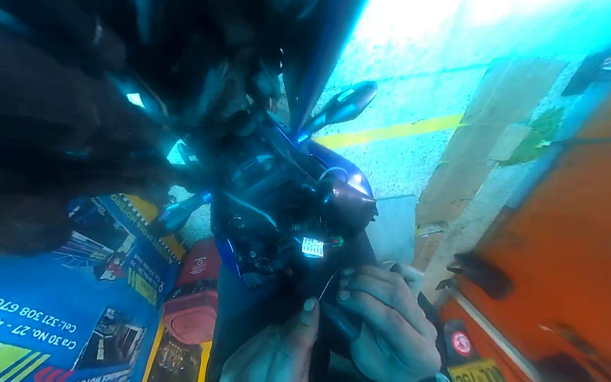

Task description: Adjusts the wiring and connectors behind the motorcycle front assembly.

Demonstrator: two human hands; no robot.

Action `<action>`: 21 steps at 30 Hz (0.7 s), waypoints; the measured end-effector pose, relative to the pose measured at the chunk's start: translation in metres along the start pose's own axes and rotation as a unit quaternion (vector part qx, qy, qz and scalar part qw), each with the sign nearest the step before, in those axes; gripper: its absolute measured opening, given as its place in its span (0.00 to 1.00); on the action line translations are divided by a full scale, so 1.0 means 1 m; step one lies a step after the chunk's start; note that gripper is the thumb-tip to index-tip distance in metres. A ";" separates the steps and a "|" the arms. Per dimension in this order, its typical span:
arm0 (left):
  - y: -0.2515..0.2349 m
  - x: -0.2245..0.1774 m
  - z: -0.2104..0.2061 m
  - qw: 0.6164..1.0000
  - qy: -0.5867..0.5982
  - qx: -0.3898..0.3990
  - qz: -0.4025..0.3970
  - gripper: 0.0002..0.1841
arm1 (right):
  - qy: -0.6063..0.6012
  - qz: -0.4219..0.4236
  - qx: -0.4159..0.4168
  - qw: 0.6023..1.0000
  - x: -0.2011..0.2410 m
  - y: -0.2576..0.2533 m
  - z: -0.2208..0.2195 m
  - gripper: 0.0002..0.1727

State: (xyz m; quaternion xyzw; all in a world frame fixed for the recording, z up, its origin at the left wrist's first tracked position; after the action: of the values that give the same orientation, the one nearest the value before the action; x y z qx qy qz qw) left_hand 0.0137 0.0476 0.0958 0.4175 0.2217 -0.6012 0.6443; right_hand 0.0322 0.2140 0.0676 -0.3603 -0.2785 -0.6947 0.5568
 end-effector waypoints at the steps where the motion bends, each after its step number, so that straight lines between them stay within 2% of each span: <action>1: 0.003 -0.002 0.002 1.000 -0.008 0.006 -0.004 0.11 | -0.001 -0.007 -0.004 1.000 0.000 0.001 0.000 0.03; 6: 0.009 -0.011 0.007 0.999 -0.045 0.018 -0.004 0.11 | -0.010 -0.033 -0.013 0.999 0.001 0.003 -0.001 0.03; 13: -0.003 0.005 -0.013 0.998 -0.019 -0.020 -0.048 0.11 | -0.023 -0.021 -0.008 0.999 -0.002 0.003 0.001 0.03; 21: 0.011 -0.001 0.002 0.999 -0.038 0.002 -0.018 0.11 | -0.061 -0.042 0.002 0.997 -0.003 0.003 -0.002 0.03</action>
State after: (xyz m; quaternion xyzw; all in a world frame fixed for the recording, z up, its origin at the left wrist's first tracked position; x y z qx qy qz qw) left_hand 0.0237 0.0456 0.1004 0.3915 0.2032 -0.6284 0.6407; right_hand 0.0350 0.2134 0.0645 -0.3893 -0.3281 -0.6937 0.5095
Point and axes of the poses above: each hand's wrist, its own y-axis away from the middle knuckle, its own z-axis out of the back of the hand, x = y × z, the point moved 5 cm from there along -y, towards the middle knuckle, and after that the axes turned 8 degrees about -x, right-handed, at the moved point
